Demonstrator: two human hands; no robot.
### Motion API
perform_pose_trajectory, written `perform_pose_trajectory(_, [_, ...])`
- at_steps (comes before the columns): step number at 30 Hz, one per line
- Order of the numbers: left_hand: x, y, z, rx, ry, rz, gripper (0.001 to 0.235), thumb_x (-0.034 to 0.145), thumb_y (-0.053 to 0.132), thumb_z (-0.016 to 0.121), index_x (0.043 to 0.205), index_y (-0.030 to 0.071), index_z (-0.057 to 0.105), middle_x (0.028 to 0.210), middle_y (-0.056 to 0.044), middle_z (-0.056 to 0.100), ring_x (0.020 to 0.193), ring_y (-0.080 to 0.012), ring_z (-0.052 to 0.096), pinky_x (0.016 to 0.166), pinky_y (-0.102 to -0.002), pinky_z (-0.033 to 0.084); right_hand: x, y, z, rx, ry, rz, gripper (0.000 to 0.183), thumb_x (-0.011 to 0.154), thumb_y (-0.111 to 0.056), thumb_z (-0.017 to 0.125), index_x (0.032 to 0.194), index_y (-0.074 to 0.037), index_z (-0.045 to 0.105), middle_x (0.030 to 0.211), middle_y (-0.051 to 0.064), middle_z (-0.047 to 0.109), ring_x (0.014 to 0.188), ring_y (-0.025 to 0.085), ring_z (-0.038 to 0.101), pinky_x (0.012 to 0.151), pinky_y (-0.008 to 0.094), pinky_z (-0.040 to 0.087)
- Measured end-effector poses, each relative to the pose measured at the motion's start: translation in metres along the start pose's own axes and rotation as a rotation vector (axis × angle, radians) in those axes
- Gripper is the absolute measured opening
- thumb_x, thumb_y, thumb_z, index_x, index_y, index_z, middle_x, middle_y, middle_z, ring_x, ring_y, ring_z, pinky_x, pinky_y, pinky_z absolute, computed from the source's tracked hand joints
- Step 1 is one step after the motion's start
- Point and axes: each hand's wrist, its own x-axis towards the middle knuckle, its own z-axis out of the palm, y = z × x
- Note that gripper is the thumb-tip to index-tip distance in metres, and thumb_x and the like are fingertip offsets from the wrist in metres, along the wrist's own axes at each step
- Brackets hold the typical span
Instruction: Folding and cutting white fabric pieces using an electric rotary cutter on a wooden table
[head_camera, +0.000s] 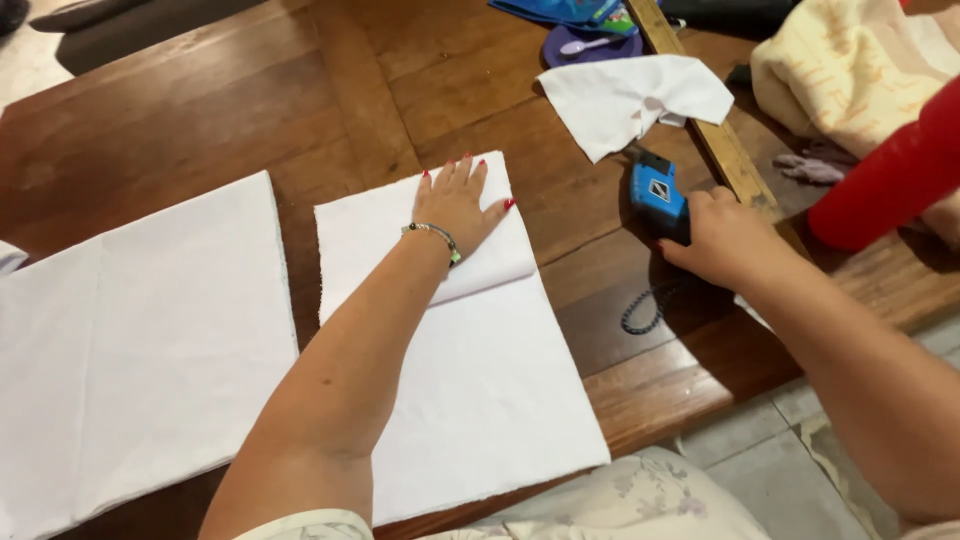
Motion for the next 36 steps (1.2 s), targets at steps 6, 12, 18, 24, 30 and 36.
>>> perform_pose_trajectory(6, [-0.069, 0.032, 0.005, -0.267, 0.206, 0.352, 0.068, 0.093, 0.034, 0.064, 0.149, 0.001, 0.045, 0.154, -0.020, 0.047, 0.146, -0.0324, 0.040, 0.126, -0.048, 0.012, -0.018, -0.006, -0.055, -0.100, -0.120, -0.065, 0.051, 0.079, -0.036, 0.076, 0.119, -0.008, 0.060, 0.123, 0.015, 0.059, 0.106, 0.038, 0.067, 0.076, 0.054, 0.060])
perform_pose_trajectory(12, [-0.090, 0.016, 0.055, 0.026, 0.491, 0.471, 0.066, 0.080, 0.001, 0.058, 0.146, -0.004, 0.049, 0.150, -0.020, 0.052, 0.139, -0.0370, 0.049, 0.123, -0.049, 0.034, -0.038, -0.005, -0.045, -0.137, -0.022, -0.390, 0.065, 0.073, -0.057, 0.081, 0.127, -0.026, 0.064, 0.113, -0.003, 0.063, 0.081, 0.028, 0.077, 0.067, 0.047, 0.064])
perform_pose_trajectory(18, [-0.093, 0.010, 0.056, -0.022, 0.383, 0.402, 0.069, 0.081, 0.009, 0.058, 0.148, -0.004, 0.046, 0.155, -0.021, 0.047, 0.145, -0.0372, 0.042, 0.125, -0.050, 0.028, -0.044, -0.015, -0.037, -0.091, -0.118, -0.509, 0.066, 0.071, -0.057, 0.085, 0.127, -0.026, 0.064, 0.110, -0.004, 0.064, 0.072, 0.029, 0.077, 0.064, 0.047, 0.063])
perform_pose_trajectory(24, [-0.092, 0.003, 0.054, -0.033, 0.386, 0.441, 0.061, 0.086, 0.010, 0.061, 0.146, -0.001, 0.050, 0.152, -0.018, 0.050, 0.142, -0.0380, 0.046, 0.121, -0.051, 0.034, -0.040, -0.017, -0.028, -0.070, -0.076, -0.583, 0.065, 0.070, -0.058, 0.086, 0.123, -0.024, 0.066, 0.114, -0.002, 0.063, 0.071, 0.034, 0.076, 0.062, 0.051, 0.060])
perform_pose_trajectory(30, [-0.086, 0.005, 0.065, -0.011, 0.425, 0.441, 0.070, 0.077, -0.010, 0.052, 0.146, -0.006, 0.047, 0.149, -0.023, 0.053, 0.142, -0.0354, 0.049, 0.122, -0.045, 0.038, -0.035, -0.021, -0.029, -0.060, -0.072, -0.641, 0.065, 0.071, -0.059, 0.086, 0.119, -0.020, 0.066, 0.113, 0.001, 0.064, 0.075, 0.035, 0.075, 0.067, 0.052, 0.061])
perform_pose_trajectory(36, [-0.085, 0.005, 0.057, -0.073, 0.407, 0.431, 0.072, 0.075, -0.005, 0.053, 0.146, -0.006, 0.047, 0.144, -0.022, 0.057, 0.136, -0.0378, 0.053, 0.116, -0.046, 0.044, -0.038, -0.028, -0.031, -0.027, -0.128, -0.683, 0.069, 0.073, -0.061, 0.087, 0.125, -0.022, 0.064, 0.111, 0.000, 0.064, 0.073, 0.035, 0.074, 0.063, 0.052, 0.061])
